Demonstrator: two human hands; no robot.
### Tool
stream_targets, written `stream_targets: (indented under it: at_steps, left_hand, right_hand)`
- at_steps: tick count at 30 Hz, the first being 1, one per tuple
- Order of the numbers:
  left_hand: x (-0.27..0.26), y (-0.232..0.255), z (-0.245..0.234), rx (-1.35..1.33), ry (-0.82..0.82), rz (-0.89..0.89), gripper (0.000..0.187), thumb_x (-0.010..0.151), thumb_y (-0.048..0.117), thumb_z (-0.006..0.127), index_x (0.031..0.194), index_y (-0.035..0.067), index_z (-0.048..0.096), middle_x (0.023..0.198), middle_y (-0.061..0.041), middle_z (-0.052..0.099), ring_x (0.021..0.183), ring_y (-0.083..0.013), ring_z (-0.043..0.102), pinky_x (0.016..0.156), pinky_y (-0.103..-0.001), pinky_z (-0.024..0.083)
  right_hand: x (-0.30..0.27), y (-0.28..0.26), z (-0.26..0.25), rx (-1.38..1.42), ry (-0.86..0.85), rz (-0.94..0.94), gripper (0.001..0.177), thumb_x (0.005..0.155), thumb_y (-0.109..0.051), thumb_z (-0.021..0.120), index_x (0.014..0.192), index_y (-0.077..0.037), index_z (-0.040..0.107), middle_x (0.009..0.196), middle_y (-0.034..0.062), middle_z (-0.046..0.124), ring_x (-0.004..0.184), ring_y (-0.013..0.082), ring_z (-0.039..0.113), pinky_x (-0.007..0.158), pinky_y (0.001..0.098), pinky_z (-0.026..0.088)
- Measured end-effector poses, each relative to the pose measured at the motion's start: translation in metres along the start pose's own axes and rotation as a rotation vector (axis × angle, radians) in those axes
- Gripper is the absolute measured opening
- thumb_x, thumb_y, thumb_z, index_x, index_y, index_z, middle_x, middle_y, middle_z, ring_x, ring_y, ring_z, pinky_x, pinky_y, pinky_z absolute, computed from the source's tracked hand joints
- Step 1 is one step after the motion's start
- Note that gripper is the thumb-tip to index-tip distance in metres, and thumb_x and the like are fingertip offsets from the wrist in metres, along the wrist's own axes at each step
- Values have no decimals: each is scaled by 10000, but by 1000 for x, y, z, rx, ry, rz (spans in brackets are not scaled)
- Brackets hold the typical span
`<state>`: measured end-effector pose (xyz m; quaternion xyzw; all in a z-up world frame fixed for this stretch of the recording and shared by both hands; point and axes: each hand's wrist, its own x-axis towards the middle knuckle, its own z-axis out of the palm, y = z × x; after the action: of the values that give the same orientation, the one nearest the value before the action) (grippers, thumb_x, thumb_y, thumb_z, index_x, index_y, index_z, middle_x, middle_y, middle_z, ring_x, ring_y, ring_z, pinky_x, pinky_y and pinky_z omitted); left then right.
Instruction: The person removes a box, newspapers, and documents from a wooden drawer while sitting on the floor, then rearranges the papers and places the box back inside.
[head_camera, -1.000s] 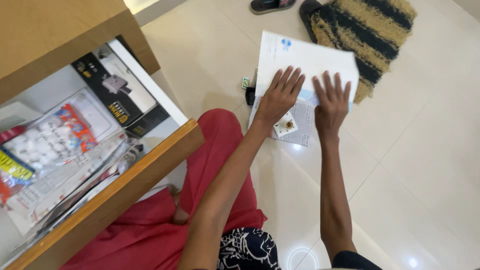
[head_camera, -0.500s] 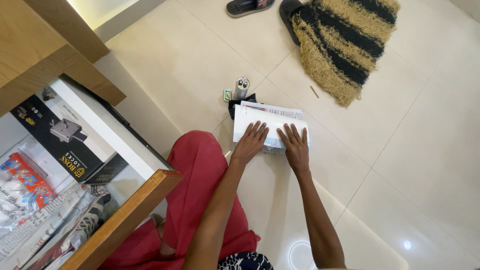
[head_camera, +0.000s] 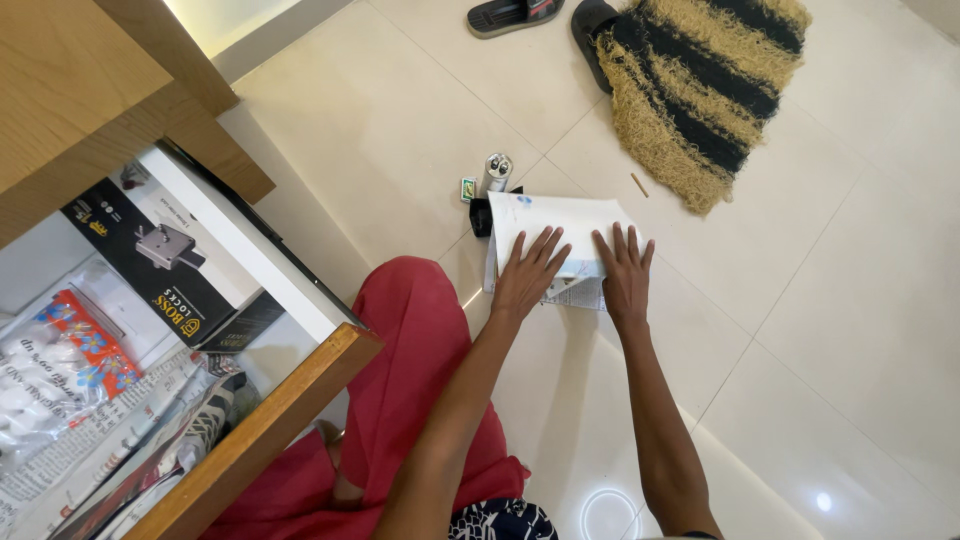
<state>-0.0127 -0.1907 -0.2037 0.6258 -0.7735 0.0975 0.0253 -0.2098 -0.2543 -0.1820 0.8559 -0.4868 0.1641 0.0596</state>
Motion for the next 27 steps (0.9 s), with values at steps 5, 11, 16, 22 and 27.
stream_targets:
  at_steps: [5,11,16,22,27]
  left_hand:
    - [-35,15,42,22,-228,-78,716,1013,336,501,1638,296,153,1707,18,116,1537,-166,156,1248,-495,144]
    - [-50,20,-28,-113,-168,-38,736,1018,428,462,1648,171,181,1716,6,156,1564,-151,162,1273,-498,126]
    - [-98,27,-118,-392,257,-6,470,1134,330,504,1449,-11,577,966,-129,754,894,-195,738,713,-304,622]
    - [-244,-4,-283,-338,672,-10,632,1033,556,771,668,155,446,509,39,382,467,-115,512,445,-258,362]
    - [-343,-80,-407,-236,773,-246,738,745,778,739,617,117,435,537,6,390,440,-148,462,411,-300,334]
  right_hand:
    - [-36,5,21,-71,-280,61,969,772,217,539,1602,-243,346,1675,155,270,1540,440,220,1148,789,123]
    - [-39,-18,-18,-191,-341,102,989,725,190,571,1615,-144,298,1707,227,121,1567,485,100,1143,794,108]
    - [-28,-85,-88,125,98,-14,664,861,126,622,1491,-40,490,1623,230,354,1522,447,291,1215,700,180]
    - [-14,-208,-199,666,494,-339,80,1160,54,643,1218,9,673,1175,161,747,1136,304,740,1039,381,607]
    - [12,-292,-276,689,408,-627,96,882,-85,816,916,4,819,528,46,610,421,146,504,437,331,362]
